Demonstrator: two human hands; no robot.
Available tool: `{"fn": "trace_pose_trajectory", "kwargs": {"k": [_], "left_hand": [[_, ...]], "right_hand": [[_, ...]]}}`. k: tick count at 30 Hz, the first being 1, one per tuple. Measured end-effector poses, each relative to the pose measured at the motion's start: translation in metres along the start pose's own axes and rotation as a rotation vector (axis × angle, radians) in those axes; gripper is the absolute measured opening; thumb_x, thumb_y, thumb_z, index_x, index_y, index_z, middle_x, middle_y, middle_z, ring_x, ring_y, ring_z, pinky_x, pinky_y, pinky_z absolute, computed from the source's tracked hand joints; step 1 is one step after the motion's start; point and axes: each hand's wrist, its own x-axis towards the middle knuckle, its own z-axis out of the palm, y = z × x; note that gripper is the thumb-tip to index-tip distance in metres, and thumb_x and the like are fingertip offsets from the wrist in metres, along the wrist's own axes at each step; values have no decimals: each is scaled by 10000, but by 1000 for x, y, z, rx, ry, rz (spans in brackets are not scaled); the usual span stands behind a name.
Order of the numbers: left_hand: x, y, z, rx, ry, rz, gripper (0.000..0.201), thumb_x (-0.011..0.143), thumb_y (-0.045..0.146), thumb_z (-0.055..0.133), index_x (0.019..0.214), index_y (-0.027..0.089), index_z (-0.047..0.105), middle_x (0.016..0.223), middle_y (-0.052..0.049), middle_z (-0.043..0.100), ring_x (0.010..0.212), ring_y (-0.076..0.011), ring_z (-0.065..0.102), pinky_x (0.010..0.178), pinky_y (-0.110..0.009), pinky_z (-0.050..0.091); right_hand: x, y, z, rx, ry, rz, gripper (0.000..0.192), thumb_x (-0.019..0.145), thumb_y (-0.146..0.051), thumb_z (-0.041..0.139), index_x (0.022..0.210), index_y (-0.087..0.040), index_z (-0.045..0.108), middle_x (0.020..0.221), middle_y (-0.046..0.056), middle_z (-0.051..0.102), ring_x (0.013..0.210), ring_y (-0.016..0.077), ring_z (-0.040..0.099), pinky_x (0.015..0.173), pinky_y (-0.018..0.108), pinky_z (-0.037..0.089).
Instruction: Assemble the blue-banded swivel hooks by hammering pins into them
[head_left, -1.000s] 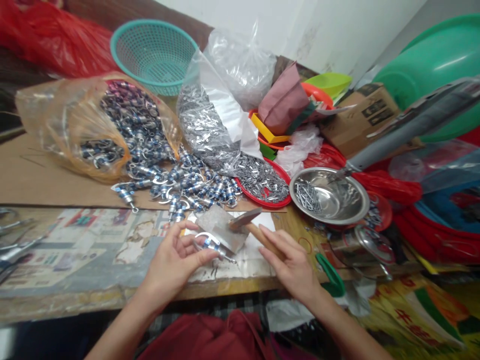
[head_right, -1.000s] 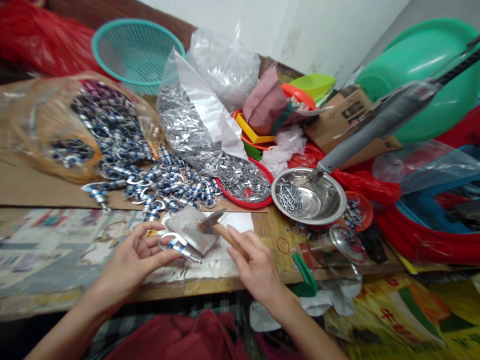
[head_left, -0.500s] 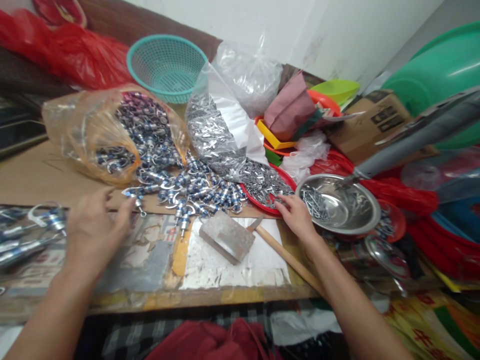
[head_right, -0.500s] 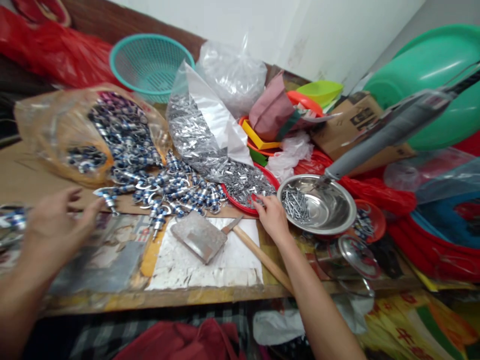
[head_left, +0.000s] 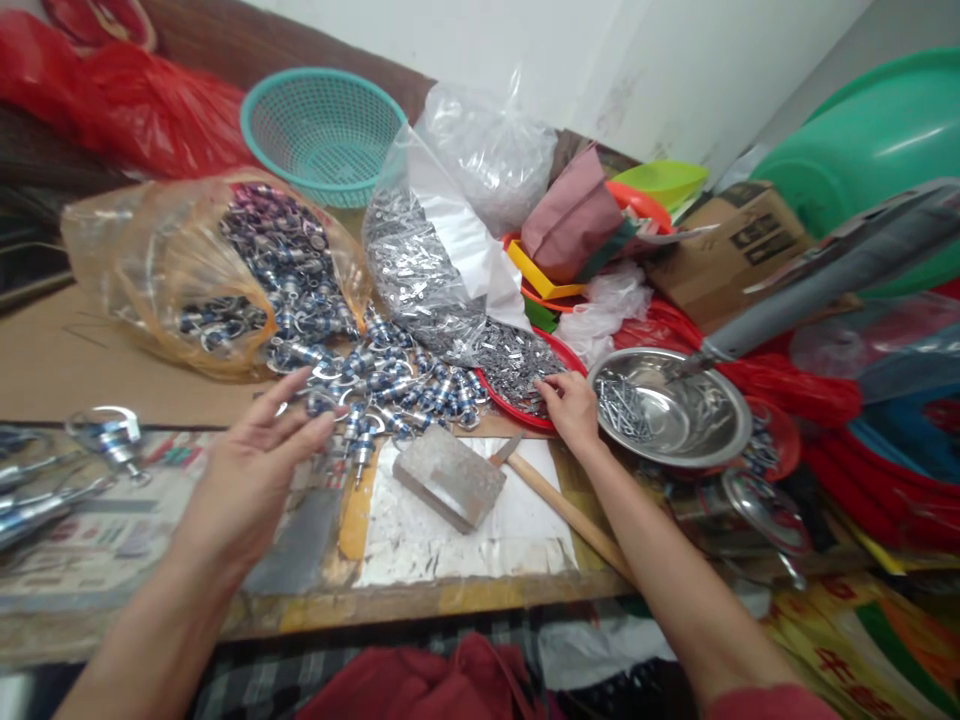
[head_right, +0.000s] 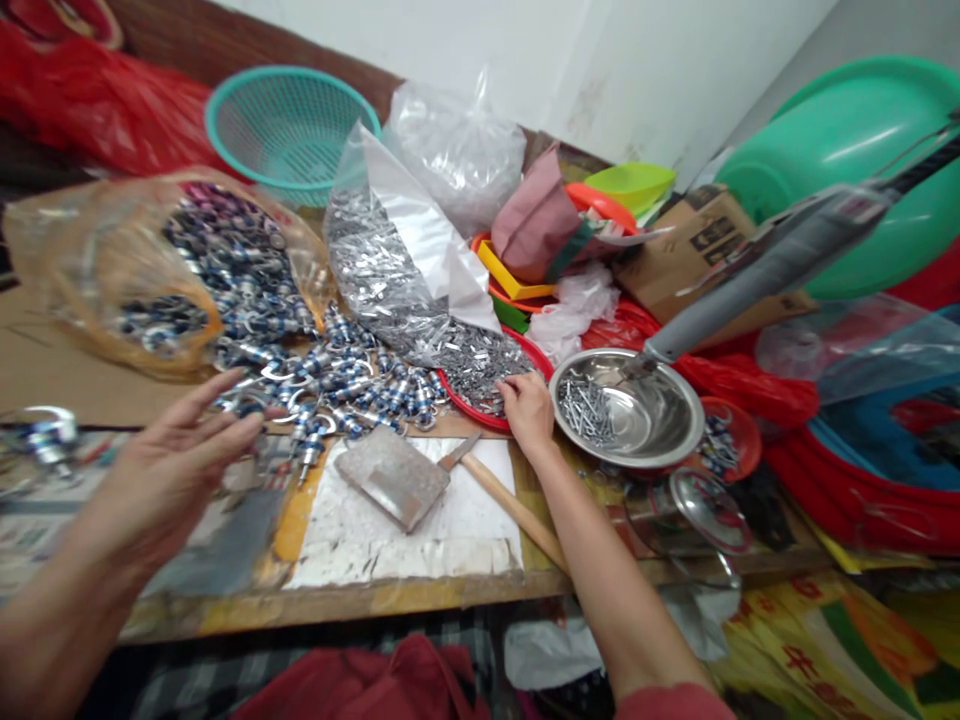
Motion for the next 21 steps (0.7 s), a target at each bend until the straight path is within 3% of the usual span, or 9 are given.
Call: {"fn": "trace_pose_trajectory", "kwargs": {"k": [3,6,9,12,14,17,19,21], "left_hand": [[-19,-8,31,-181,-200,-145,668,632,205,725,1238,309,464,705,53,694,661,-79,629,617,-135,482],[-32,-20,46,-134,-317,-179,440,647,245,714,1075,245,613,778,-1,697,594,-87,598,584,-171,489],[-36,-30,50,38,-302,-122,245,629,275,722,851,175,701,757,-29,692,553,-111,604,585,-211,505],[-37,-33,50,134,-245,-23,221,625,298,711,821,196,719,906,-54,690,545,-147,633,577,-273,533],[-37,-33,50,198,-223,66,198,634,288,696,818,227,731,937,-51,699,678,-199,668,644,-304,545],[-38,-33,49,303,-211,201,233,621,247,704,851,272,729,907,-26,733,900,-245,650,811,-340,511],[-39,-33,49,352,-194,266,265,603,239,718,865,281,724,899,-17,742,903,-248,655,852,-356,494],[-40,-33,49,384,-177,312,263,595,243,722,856,277,725,899,-19,744,871,-251,669,847,-364,501]], "right_hand": [[0,-3,-4,-61,-35,16,266,855,-276,440,863,-160,680,865,93,653,831,199,580,747,288,409],[-3,-5,-9,-100,-74,5,212,835,-214,468,844,-190,679,863,82,660,819,200,593,712,284,405],[-5,-8,-18,-97,-98,-35,221,832,-158,460,855,-187,678,858,95,669,814,209,608,699,290,414],[-12,-20,-31,-39,-90,-102,261,850,-126,421,926,-166,667,910,107,671,844,207,614,726,298,435],[-23,-37,-43,29,-94,-172,241,862,-164,439,930,-181,669,930,71,678,853,172,617,746,268,452],[-50,-70,-60,291,-65,-375,176,831,-204,511,832,-196,687,843,19,698,774,131,633,714,235,487],[-68,-90,-68,462,-34,-539,156,802,-172,530,797,-190,684,777,15,699,715,128,635,678,239,501],[-82,-104,-73,496,-39,-668,168,791,-133,514,799,-177,676,754,28,691,699,134,627,652,241,503]]}}
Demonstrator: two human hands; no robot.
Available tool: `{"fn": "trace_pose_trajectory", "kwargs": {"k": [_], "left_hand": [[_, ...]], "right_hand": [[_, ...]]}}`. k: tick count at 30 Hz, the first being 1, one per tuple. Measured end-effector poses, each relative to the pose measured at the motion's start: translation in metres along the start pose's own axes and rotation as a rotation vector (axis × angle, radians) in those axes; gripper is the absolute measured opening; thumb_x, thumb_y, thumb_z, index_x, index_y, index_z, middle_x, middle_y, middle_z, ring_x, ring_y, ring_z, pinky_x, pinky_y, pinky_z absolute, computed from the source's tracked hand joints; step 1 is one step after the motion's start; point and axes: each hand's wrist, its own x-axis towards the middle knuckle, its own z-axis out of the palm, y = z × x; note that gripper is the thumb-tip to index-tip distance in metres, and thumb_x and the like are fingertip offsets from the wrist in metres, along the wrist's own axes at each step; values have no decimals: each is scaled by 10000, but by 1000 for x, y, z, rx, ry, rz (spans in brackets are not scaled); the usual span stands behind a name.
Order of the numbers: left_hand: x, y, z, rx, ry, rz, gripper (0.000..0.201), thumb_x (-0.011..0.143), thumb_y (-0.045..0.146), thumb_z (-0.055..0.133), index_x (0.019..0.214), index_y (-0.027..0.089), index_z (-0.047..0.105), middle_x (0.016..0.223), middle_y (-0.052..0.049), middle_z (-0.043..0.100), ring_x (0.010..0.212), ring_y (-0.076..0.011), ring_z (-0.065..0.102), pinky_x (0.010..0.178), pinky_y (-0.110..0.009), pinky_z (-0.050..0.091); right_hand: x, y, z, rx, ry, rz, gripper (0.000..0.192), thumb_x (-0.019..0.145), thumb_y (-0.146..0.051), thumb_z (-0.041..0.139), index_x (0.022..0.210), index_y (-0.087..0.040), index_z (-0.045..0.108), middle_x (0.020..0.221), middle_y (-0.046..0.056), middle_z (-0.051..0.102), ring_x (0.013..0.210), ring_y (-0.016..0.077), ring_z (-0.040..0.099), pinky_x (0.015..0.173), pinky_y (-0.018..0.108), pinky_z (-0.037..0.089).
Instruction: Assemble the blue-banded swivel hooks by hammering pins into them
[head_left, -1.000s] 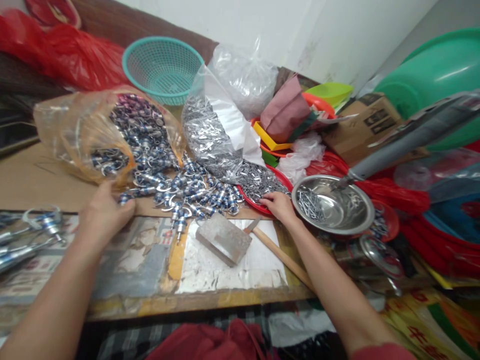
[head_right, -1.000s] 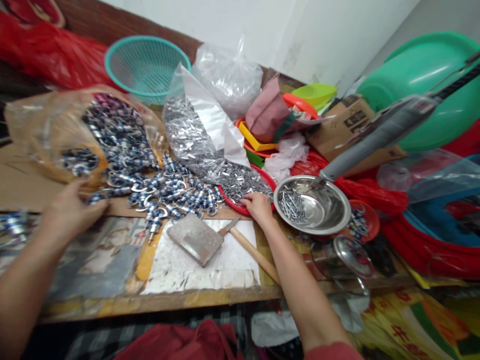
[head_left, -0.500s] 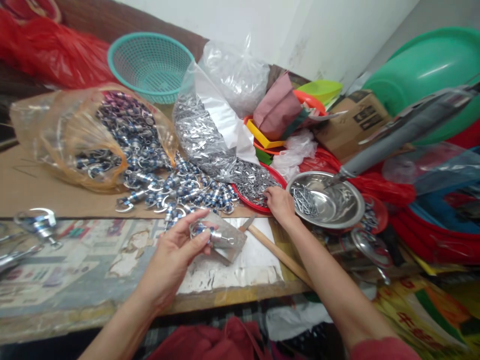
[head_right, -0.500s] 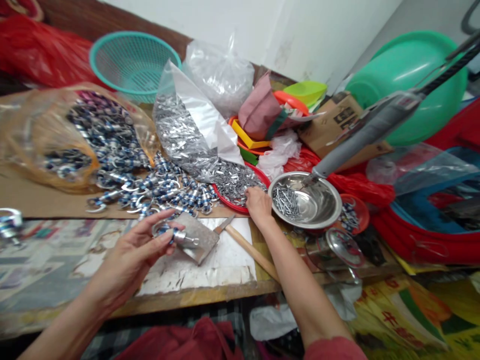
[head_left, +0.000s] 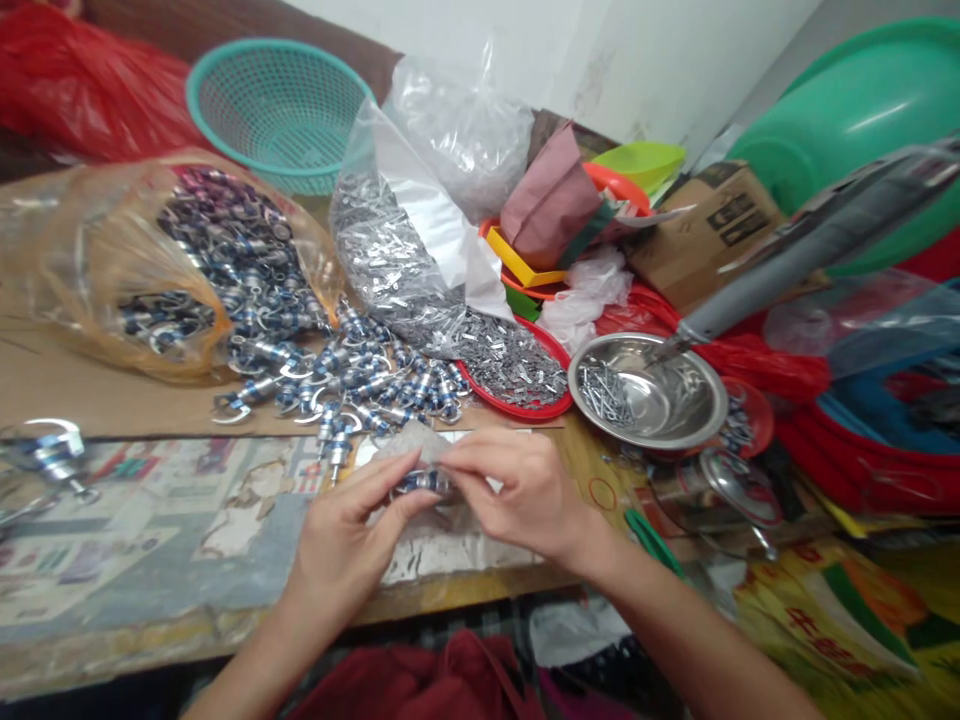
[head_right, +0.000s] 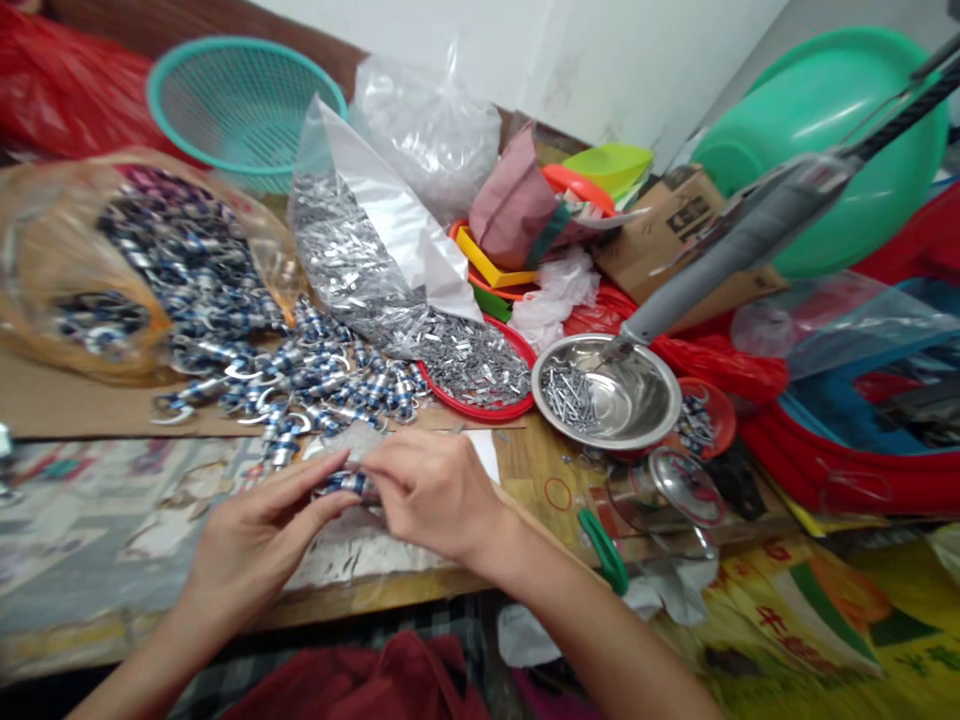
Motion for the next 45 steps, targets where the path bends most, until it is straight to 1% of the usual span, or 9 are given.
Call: {"fn": "trace_pose_trajectory", "kwargs": {"k": [5,14,20,23,28,32,35,42,45], "left_hand": [[-2,0,-2,42,5,4,218,600,250,708,816,266,734,879,-27,747,831,-261,684,821,-375,523],[-2,9,-4,-79,32,-50,115,542,247,757,653,277,750,887,-38,737,904,-259,649,873,-360,484],[0,9,-8,-354,-53,-422,90,543,252,763,627,227,743,878,-44,737,836,-231,650,778,-337,512],[1,10,-9,-480,-137,-526,159,602,296,730,731,204,743,945,-62,723,769,-210,653,657,-310,537],[4,12,-13,-222,-108,-307,133,655,350,680,670,226,726,926,-39,723,933,-240,612,844,-357,463],[5,14,-17,-11,-96,-131,160,670,373,651,592,245,707,893,-24,723,915,-247,613,902,-364,406],[3,10,-16,-24,-77,-149,171,680,389,645,647,236,714,814,-20,727,816,-226,627,808,-332,451],[-8,2,-3,-422,-64,-352,427,585,292,752,986,215,625,820,5,694,821,-158,624,737,-238,487],[-10,-1,0,-529,-86,-332,576,588,235,752,1113,227,514,766,30,661,779,-123,616,720,-210,495]], "right_hand": [[-2,-13,7,-80,-120,-112,219,794,-79,439,810,-128,652,752,80,669,720,178,612,634,277,495],[-10,-12,9,65,-47,-101,241,817,-70,403,884,-150,620,817,75,652,788,166,598,682,286,499],[-19,-16,15,207,100,46,230,786,-115,559,1015,-122,574,939,104,608,895,165,577,777,286,500],[-23,-14,18,142,173,-80,176,796,-56,526,933,-121,616,905,103,636,847,149,596,727,254,508],[-26,-6,16,-13,141,-319,201,835,-72,469,932,-105,641,935,128,659,890,177,602,699,285,515],[-26,-6,16,25,162,-243,225,814,-52,482,925,-125,664,956,124,665,889,157,611,691,258,520],[-24,-10,18,133,172,-138,231,788,-40,501,889,-130,688,928,123,671,834,147,629,677,243,525],[-22,-19,23,422,213,289,108,691,-144,687,786,-174,727,717,56,689,643,137,635,591,233,522],[-21,-9,19,465,56,335,83,705,-209,684,774,-190,727,707,34,694,647,134,638,588,225,518]]}}
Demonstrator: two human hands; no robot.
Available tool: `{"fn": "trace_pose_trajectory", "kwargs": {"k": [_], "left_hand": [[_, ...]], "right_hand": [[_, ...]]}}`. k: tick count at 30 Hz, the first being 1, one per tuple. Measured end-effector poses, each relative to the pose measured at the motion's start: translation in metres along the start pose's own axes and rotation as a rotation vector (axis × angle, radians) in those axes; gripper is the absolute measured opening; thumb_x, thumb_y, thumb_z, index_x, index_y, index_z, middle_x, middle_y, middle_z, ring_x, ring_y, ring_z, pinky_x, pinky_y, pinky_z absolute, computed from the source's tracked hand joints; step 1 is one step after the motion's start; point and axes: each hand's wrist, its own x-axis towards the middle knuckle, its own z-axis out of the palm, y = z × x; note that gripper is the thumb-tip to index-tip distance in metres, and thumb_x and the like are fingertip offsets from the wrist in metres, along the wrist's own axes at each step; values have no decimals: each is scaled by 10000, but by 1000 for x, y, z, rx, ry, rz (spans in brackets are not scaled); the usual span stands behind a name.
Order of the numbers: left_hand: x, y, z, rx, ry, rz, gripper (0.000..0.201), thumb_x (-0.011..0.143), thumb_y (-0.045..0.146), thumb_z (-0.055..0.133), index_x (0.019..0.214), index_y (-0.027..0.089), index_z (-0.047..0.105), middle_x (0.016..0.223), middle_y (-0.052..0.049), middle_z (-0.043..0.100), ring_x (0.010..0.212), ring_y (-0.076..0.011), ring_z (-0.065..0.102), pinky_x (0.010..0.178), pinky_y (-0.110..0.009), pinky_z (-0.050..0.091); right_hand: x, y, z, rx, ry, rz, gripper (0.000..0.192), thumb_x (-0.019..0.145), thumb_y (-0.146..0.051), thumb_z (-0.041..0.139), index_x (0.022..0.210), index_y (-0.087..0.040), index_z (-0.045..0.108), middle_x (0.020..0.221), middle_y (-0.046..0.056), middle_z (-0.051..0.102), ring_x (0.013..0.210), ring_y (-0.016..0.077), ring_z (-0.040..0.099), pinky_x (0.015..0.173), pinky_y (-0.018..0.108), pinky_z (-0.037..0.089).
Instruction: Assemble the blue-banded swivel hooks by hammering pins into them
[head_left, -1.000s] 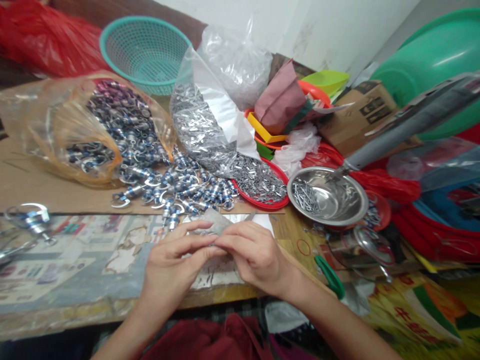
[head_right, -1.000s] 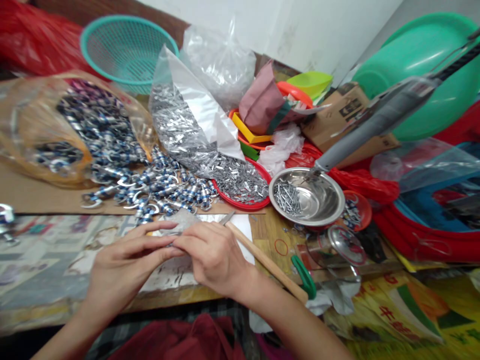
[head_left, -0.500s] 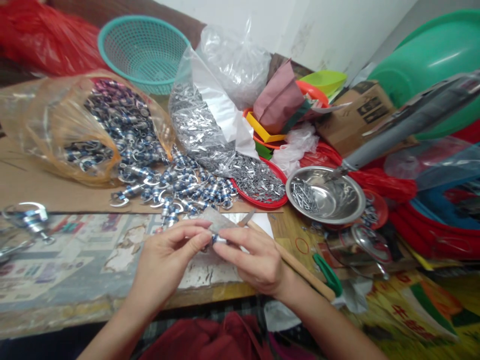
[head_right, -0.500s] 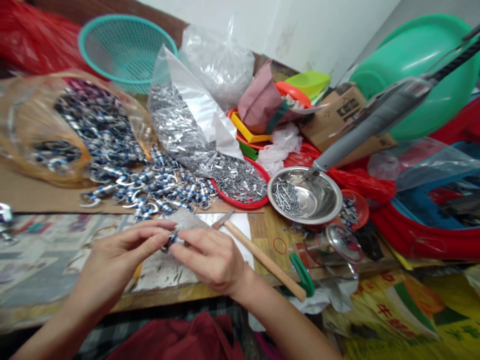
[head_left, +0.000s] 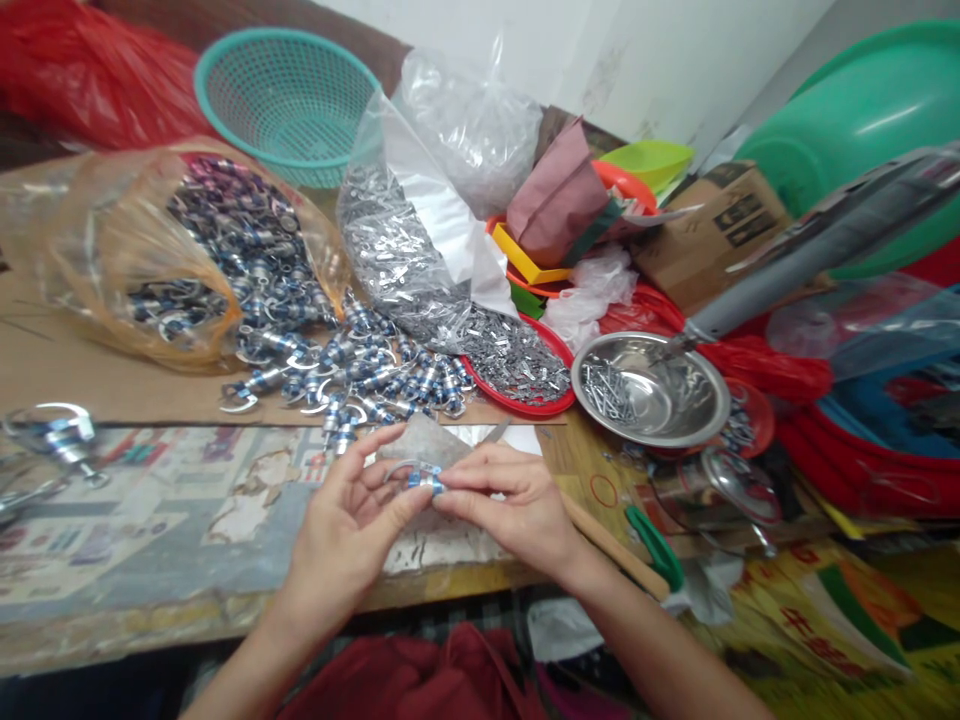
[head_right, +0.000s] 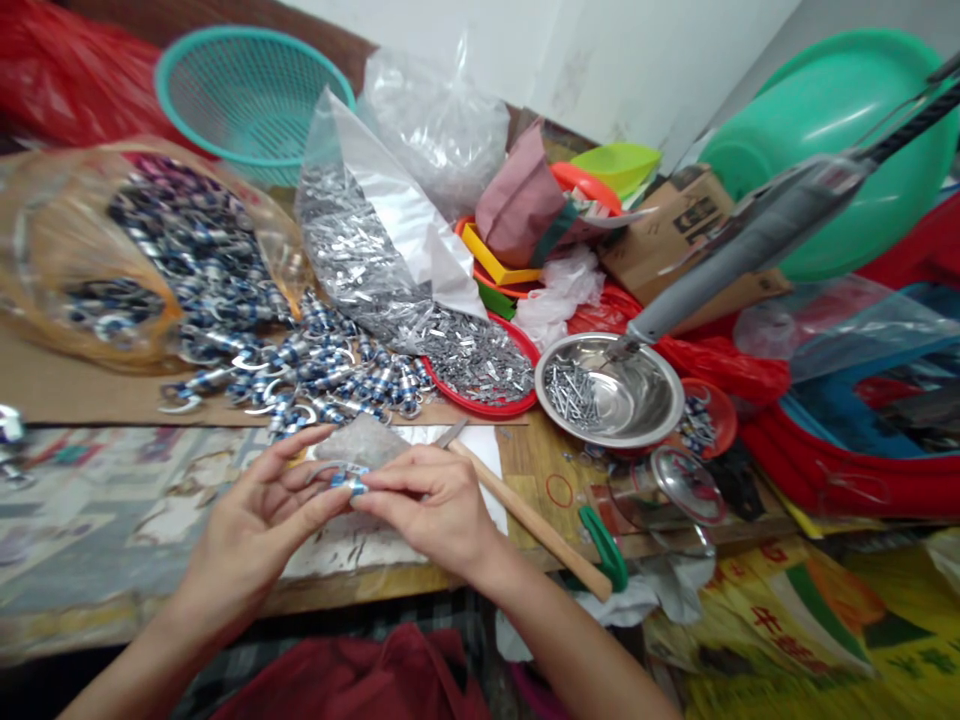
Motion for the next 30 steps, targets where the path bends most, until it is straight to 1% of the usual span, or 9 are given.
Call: {"fn": "trace_pose_trajectory", "kwargs": {"k": [3,5,6,9,13,18,22,27,30], "left_hand": [[1,-4,-2,-17,-36,-41,575,636,253,718,1146,213,455,736,18,648,732,-133,618,695,-248,516],[1,-6,-2,-13,-69,-81,602,640,255,715,1160,209,418,739,9,643,734,-154,627,688,-287,528],[1,-6,-3,-7,-81,-97,606,641,253,714,1160,207,405,734,8,639,727,-160,630,679,-297,532],[0,-4,-2,18,-94,-120,600,646,251,710,1150,207,387,717,9,628,699,-164,633,642,-291,533],[1,-1,-3,50,-133,-137,586,654,258,702,1139,207,378,689,15,619,674,-169,635,597,-276,532],[3,-5,-6,48,-125,-176,614,626,235,721,1133,209,374,681,30,616,659,-161,635,585,-271,538],[5,-8,-9,11,-83,-188,674,583,200,748,1140,211,368,655,46,622,647,-151,642,633,-294,547],[7,-8,-10,-19,-95,-191,679,578,190,754,1136,211,368,643,48,621,622,-153,643,626,-311,549],[8,-9,-10,-28,-102,-189,690,573,189,757,1138,213,361,646,45,622,619,-162,643,620,-330,551]], "right_hand": [[21,23,-24,-359,-82,95,152,803,-265,581,832,-203,716,817,24,709,756,127,648,697,216,512],[43,48,-47,-861,25,260,273,890,-226,423,932,-240,692,951,21,694,889,125,628,809,229,474],[54,61,-58,-951,46,317,297,889,-185,399,957,-213,687,983,60,685,946,160,614,843,271,457],[80,95,-80,-1074,26,416,229,801,-116,499,912,-138,698,934,153,682,951,255,612,830,346,449],[94,114,-83,-1132,-37,441,189,692,-62,585,838,-108,695,897,186,671,940,289,608,821,359,441],[92,101,-84,-1051,-12,367,242,707,-45,555,920,-91,658,1022,180,623,991,268,573,839,349,426],[68,66,-70,-878,-12,289,220,836,-145,470,1000,-138,615,928,67,664,839,137,619,751,240,466],[19,14,-31,-446,-175,-16,81,792,-200,581,790,-164,654,732,6,667,669,108,600,632,208,456],[10,4,-20,-456,-328,-147,76,790,-148,577,768,-161,648,715,18,645,690,130,577,655,230,434]]}}
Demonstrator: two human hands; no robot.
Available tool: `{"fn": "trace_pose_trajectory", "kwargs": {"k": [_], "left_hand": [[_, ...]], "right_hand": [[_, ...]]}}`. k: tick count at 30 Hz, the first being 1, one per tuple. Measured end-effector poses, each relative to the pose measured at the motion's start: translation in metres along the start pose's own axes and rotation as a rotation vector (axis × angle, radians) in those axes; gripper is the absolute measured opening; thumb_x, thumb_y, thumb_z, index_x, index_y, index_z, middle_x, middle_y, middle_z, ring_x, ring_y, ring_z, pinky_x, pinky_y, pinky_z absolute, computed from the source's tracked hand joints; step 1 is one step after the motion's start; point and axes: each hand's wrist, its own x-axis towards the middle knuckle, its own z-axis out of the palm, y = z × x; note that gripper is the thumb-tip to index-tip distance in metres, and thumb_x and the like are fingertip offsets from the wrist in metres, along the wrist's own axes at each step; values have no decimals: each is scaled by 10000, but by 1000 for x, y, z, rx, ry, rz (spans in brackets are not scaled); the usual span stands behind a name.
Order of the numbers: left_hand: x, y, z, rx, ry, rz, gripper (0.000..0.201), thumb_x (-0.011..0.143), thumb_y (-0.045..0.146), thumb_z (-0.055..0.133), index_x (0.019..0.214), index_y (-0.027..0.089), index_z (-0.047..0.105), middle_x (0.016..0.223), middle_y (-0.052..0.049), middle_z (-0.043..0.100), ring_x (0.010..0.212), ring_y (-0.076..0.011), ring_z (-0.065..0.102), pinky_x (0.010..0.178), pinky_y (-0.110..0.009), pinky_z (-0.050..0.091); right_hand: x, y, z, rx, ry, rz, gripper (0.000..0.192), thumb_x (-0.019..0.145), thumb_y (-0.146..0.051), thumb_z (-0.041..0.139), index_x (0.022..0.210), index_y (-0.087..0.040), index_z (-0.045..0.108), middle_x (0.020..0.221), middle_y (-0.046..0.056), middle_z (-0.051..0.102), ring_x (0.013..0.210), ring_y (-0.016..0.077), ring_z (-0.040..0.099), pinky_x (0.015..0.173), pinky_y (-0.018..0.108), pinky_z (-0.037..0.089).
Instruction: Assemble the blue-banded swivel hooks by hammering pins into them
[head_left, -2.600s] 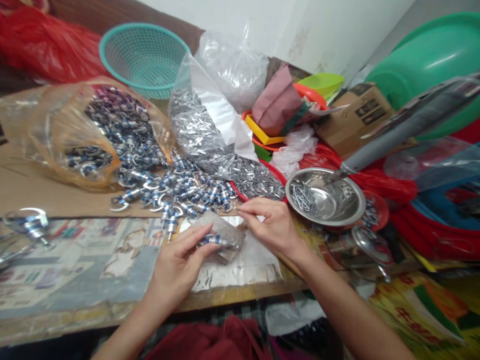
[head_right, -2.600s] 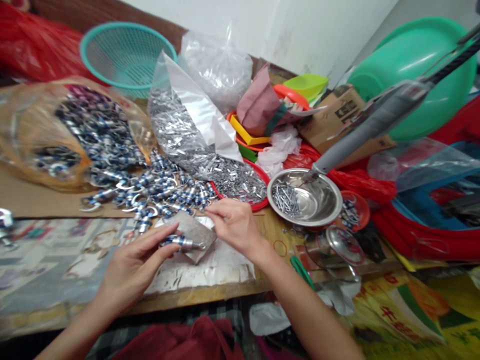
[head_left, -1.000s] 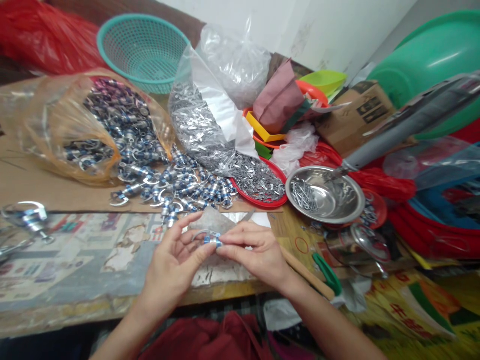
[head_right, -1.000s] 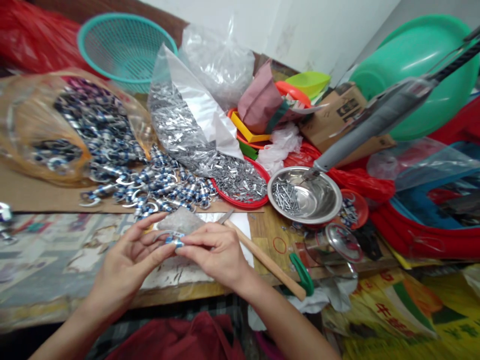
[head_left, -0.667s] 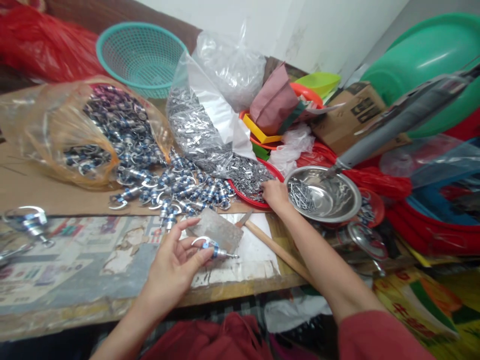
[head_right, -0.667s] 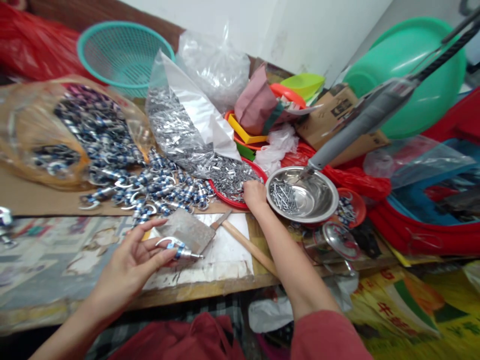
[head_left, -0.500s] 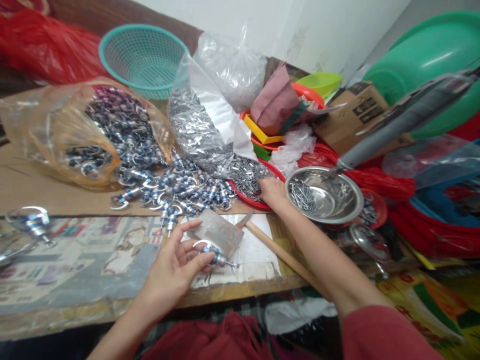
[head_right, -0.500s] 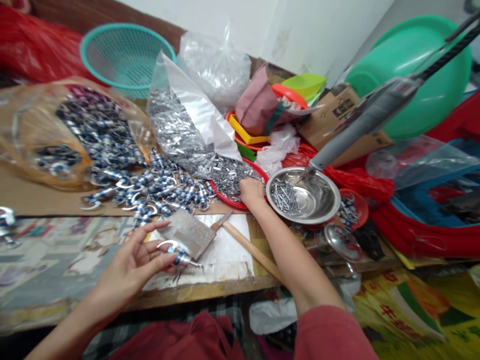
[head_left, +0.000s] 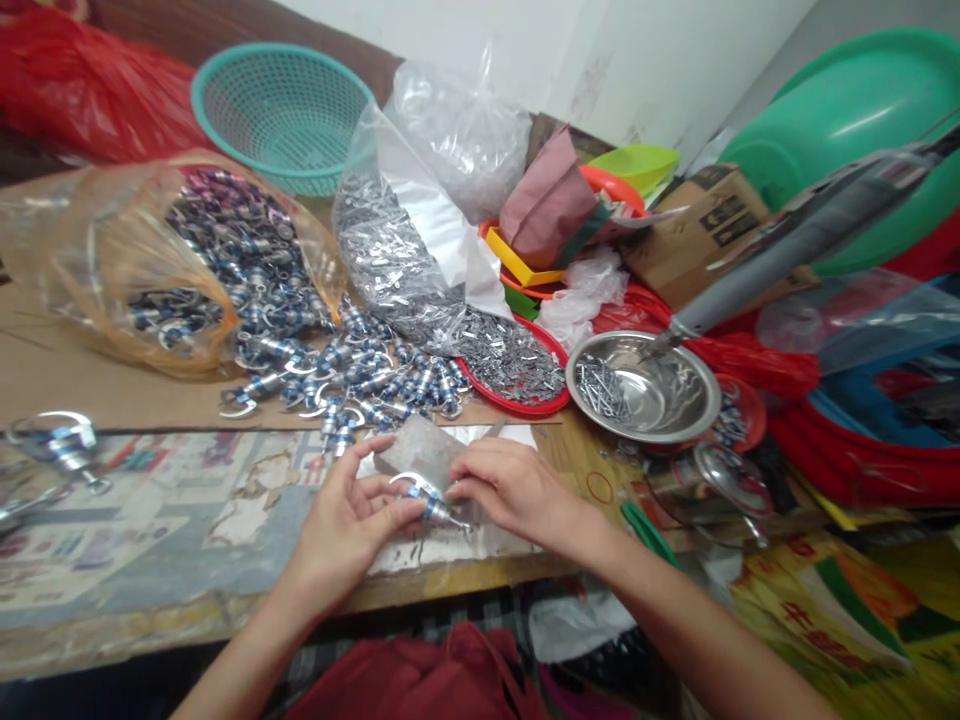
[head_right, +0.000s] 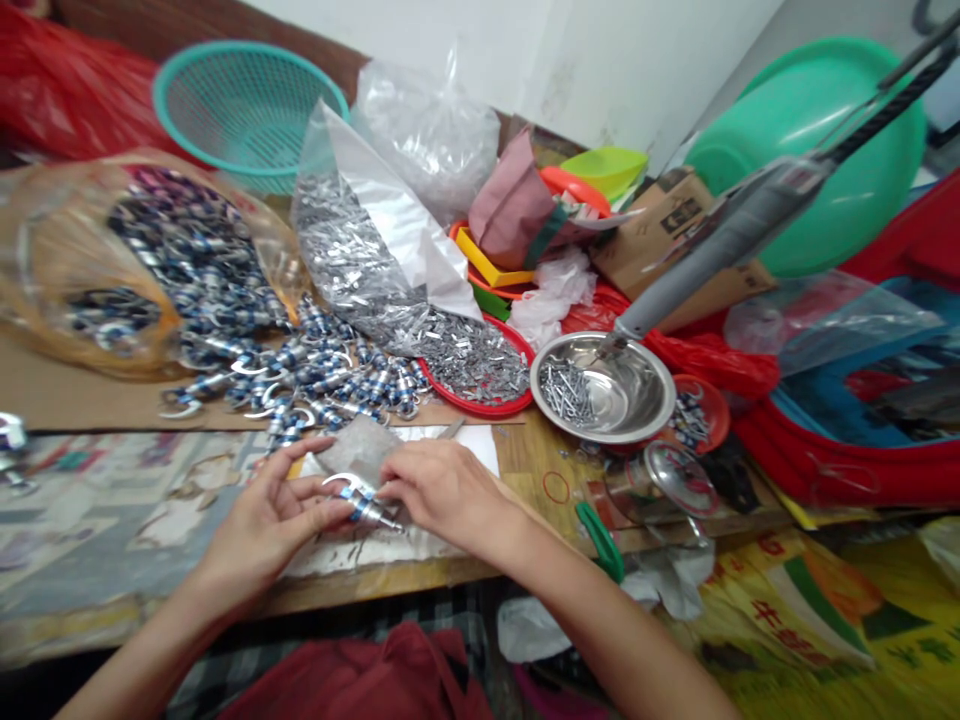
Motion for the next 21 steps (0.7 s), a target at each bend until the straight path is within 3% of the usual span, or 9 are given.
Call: {"fn": "trace_pose_trajectory", "kwargs": {"k": [3,7,12,15,17,19,21], "left_hand": [[0,-1,0,-9,-11,16,683,590,193,748,1147,213,353,660,38,629,640,-163,649,634,-328,549],[-1,-1,0,-7,-11,29,671,596,192,742,1148,205,362,659,38,627,645,-156,653,636,-296,544],[-2,-1,1,-25,-1,24,682,594,187,743,1157,203,359,630,50,620,632,-157,655,628,-299,546],[-2,-2,1,-31,13,22,697,579,182,753,1160,199,368,649,40,636,622,-149,651,617,-290,549],[-2,-2,1,-26,27,18,701,568,175,759,1157,198,380,649,42,637,611,-140,647,602,-268,548],[-2,-2,0,-24,31,17,705,566,178,760,1161,200,382,645,44,638,608,-139,648,595,-260,546],[-2,-1,0,-20,33,16,710,570,191,759,1169,199,379,646,41,641,616,-148,656,602,-267,547]], "right_hand": [[7,2,4,26,-78,-29,79,798,-160,577,808,-171,655,746,15,646,726,131,576,676,223,426],[20,0,17,102,-34,27,116,794,-199,593,817,-160,700,711,25,645,685,126,577,628,214,422],[20,-5,36,194,177,105,106,757,-202,631,811,-185,721,661,10,625,618,114,562,575,217,417],[5,5,29,255,397,149,135,801,-189,567,843,-188,695,775,23,632,724,121,583,658,227,446],[-12,19,17,152,492,280,148,815,-211,539,897,-186,659,841,38,623,774,140,581,695,256,449],[-32,35,5,-37,398,451,223,777,-268,585,978,-178,617,886,58,618,798,177,582,694,288,448],[-51,46,-2,-170,177,568,306,748,-311,609,1021,-173,594,920,73,623,822,213,592,687,309,448]]}}
